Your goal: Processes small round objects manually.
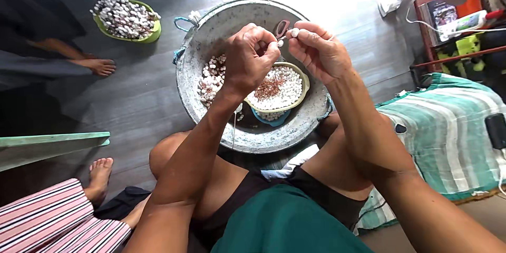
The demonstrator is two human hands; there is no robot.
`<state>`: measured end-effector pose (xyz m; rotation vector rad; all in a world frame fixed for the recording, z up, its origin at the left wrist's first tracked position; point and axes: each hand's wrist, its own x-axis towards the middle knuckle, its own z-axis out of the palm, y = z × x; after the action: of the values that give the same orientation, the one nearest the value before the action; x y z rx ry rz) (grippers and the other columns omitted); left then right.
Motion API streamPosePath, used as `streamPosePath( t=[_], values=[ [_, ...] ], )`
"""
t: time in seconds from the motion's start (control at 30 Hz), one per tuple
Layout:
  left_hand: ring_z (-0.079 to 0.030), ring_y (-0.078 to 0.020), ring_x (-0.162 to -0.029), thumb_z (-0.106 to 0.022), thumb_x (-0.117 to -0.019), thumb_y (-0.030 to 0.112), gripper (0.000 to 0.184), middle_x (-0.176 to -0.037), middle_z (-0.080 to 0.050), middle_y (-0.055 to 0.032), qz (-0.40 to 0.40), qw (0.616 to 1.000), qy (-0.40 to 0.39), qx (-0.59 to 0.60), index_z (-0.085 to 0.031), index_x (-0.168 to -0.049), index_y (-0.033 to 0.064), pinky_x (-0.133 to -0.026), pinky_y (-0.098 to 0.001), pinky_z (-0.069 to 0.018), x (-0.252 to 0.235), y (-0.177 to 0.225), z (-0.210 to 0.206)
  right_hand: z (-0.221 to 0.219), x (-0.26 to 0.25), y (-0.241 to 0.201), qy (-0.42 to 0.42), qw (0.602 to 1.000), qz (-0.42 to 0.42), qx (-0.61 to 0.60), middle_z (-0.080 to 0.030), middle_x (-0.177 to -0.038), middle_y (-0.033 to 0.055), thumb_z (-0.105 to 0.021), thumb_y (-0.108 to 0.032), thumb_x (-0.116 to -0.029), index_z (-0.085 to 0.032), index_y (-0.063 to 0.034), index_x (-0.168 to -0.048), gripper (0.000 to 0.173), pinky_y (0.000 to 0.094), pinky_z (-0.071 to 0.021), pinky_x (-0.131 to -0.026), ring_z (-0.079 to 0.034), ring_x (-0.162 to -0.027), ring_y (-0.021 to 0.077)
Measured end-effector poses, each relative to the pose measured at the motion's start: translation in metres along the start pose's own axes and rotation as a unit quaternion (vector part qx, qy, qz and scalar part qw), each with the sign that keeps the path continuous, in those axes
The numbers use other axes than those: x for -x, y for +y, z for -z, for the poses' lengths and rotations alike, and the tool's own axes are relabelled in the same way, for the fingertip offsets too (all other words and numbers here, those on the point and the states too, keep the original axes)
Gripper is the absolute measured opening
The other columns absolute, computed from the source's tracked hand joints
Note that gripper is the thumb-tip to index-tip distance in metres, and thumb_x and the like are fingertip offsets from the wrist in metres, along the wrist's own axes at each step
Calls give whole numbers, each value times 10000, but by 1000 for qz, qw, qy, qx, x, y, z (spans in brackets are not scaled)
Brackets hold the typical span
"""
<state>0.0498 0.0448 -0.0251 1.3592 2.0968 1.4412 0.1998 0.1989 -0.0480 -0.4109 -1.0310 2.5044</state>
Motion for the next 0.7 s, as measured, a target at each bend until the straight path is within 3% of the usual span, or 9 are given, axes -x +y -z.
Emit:
streamPosePath(
  t=[0.4, 0.53, 0.7],
  values=[
    [-552, -30, -652, -680, -905, 119, 80, -790, -596, -5, -29, 999, 7, -21, -742, -890, 70, -590, -176, -469, 0, -2, -2, -3, 2, 0, 18, 1000, -2, 0, -720, -1123, 190, -491, 21, -1037, -633, 60, -1224, 238, 339, -617, -901, -741, -944, 221],
    [-554, -29, -656, -675, -907, 123, 87, -796, -596, -3, -28, 999, 5, -26, -743, -884, 75, -591, -175, -470, 0, -3, -2, -3, 1, 1, 19, 999, 12, 24, -717, -1104, 181, -545, 14, -1024, -655, 54, -1184, 198, 337, -615, -894, -733, -932, 211],
    [-558, -39, -655, -679, -893, 126, 83, -790, -601, -5, -29, 999, 11, -44, -744, -881, 75, -592, -189, -472, 0, -5, -4, -8, 2, 5, 43, 988, 61, 136, -744, -1021, 154, -635, 18, -983, -683, 56, -1139, 167, 357, -627, -876, -744, -885, 206]
  ],
)
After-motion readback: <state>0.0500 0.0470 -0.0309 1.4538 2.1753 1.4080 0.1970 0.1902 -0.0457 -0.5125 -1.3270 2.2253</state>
